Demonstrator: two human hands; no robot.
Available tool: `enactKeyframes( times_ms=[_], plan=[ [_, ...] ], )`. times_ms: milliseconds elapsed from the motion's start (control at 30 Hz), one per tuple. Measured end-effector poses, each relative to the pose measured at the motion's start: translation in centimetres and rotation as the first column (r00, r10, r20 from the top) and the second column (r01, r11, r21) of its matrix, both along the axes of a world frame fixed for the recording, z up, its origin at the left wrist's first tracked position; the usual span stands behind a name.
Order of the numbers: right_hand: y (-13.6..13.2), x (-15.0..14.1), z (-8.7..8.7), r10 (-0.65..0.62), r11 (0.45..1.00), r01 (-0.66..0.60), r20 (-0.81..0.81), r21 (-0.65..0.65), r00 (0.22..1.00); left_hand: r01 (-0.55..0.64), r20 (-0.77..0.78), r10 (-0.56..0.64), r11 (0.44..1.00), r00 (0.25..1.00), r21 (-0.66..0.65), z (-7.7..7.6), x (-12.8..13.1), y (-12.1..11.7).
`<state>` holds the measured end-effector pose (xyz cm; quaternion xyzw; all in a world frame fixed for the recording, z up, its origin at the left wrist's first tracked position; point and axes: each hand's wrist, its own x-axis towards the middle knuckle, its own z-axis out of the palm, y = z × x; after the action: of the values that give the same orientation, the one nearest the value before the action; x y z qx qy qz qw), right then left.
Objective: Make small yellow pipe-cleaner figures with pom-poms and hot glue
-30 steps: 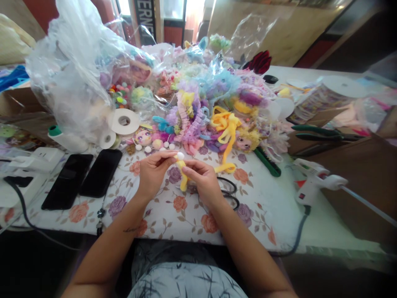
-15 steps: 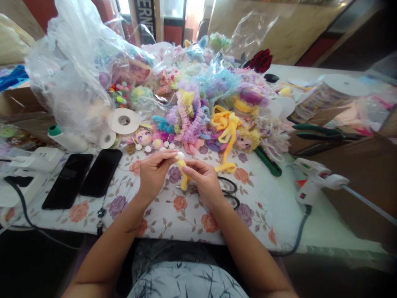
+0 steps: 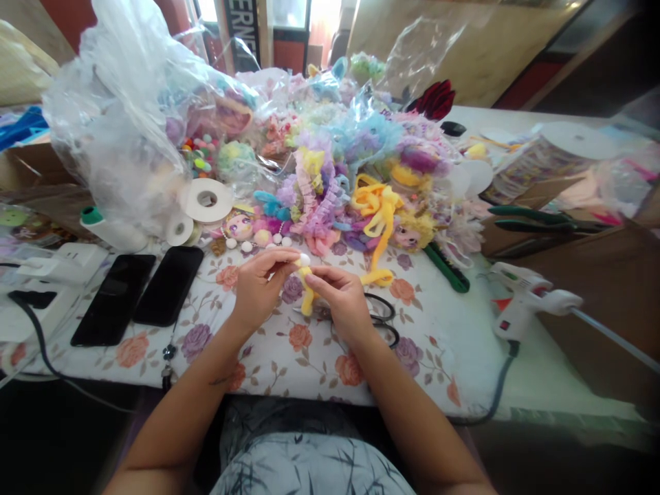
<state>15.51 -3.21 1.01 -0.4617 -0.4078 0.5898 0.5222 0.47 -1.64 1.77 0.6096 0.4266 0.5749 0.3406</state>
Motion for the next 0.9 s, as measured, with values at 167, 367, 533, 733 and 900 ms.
enactKeyframes(
  times_ms=[167,367,533,733,900],
  plan=[
    [-0.07,0.09,0.04,0.007,1.000,-0.007,-0.013,-0.012,1.000,0.072,0.080,-0.070,0.997,0.994,-0.030,-0.04,-0.05,0.21],
    [-0.15,0.13,0.23,0.002,1.000,-0.002,-0.016,0.005,1.000,0.141,0.172,-0.129,0.988,0.977,-0.058,-0.31,-0.06,0.46],
    [-0.20,0.18,0.35,0.007,1.000,-0.007,-0.028,0.015,1.000,0.187,0.219,-0.164,0.979,0.962,-0.086,-0.03,-0.08,0.33],
    [-0.22,0.42,0.50,0.030,1.000,-0.030,-0.040,0.009,0.999,0.192,0.199,-0.174,0.978,0.964,-0.076,0.07,-0.03,0.17],
    [-0.18,0.51,0.48,0.023,1.000,-0.023,-0.041,0.006,0.999,0.164,0.169,-0.152,0.985,0.974,-0.058,-0.16,0.04,0.16]
  ],
)
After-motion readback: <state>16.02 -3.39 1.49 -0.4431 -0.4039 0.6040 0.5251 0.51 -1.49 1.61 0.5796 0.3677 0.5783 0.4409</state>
